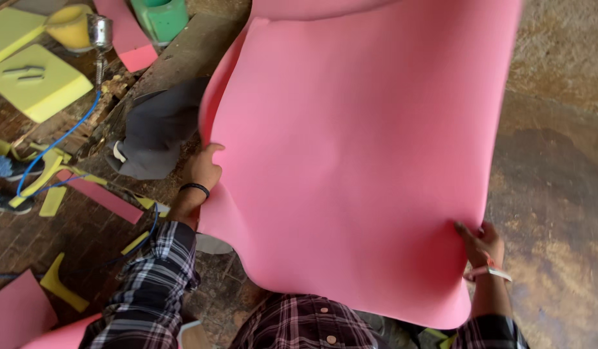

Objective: The person spreads a fabric sheet flat over a pink foam panel on the workbench, then sprays adhesive onto the foam with a spray gun and presses the fabric down over the glued surface. They then lift, flip and reposition large foam sheets on the bench.

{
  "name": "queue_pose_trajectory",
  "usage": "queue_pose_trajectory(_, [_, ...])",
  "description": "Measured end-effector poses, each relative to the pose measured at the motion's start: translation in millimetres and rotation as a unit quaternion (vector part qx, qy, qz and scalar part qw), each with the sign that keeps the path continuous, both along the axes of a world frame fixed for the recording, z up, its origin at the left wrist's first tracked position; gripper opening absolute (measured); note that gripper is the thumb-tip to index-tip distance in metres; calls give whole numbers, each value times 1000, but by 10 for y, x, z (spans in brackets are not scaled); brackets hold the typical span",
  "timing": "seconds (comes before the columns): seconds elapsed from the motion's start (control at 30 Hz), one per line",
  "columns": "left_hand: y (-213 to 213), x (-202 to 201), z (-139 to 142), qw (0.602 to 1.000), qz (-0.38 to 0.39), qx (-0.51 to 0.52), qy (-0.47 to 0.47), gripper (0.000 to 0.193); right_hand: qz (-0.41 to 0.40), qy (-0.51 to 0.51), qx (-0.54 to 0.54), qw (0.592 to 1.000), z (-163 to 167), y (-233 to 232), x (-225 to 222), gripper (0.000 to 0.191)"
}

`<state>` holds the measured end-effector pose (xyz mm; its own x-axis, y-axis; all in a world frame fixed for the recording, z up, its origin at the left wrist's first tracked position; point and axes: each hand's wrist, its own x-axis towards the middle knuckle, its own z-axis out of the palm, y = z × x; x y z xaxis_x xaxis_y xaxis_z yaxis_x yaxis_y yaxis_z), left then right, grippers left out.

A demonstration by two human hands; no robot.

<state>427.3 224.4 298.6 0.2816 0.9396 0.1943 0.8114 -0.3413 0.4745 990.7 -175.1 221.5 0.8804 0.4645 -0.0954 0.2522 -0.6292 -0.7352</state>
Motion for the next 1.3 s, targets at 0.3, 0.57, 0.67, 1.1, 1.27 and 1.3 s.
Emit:
queue_pose_trajectory(0.3, [-9,976,-1034,837,-264,-262,-401,72,215,165,62,961,347,1036,-2111,89])
queue_pose_trajectory(0.57, [-1308,2064,-488,713,-408,-386,-419,57,156,181,162,958,-131,1296,-2953,72])
queue_pose_trajectory(0.67, [-1490,2080,-244,624,-432,-501,-417,51,17,308,338,889,-120,826,-2454,31])
queue_pose_trajectory(1.1, [-2470,3169,-943,770,-327,-516,-187,39,29,210,562,800,1038,-1181,712,43])
queue_pose_trajectory(1.27, [-2950,3434,-1155,831,-281,-480,-11,42,-11,129,570,811,1246,-2514,1369,49])
queue_pose_trajectory(1.3, [-3047,3471,-1198,825,-298,-480,2,49,-18,115,572,812,1243,-2743,1460,51])
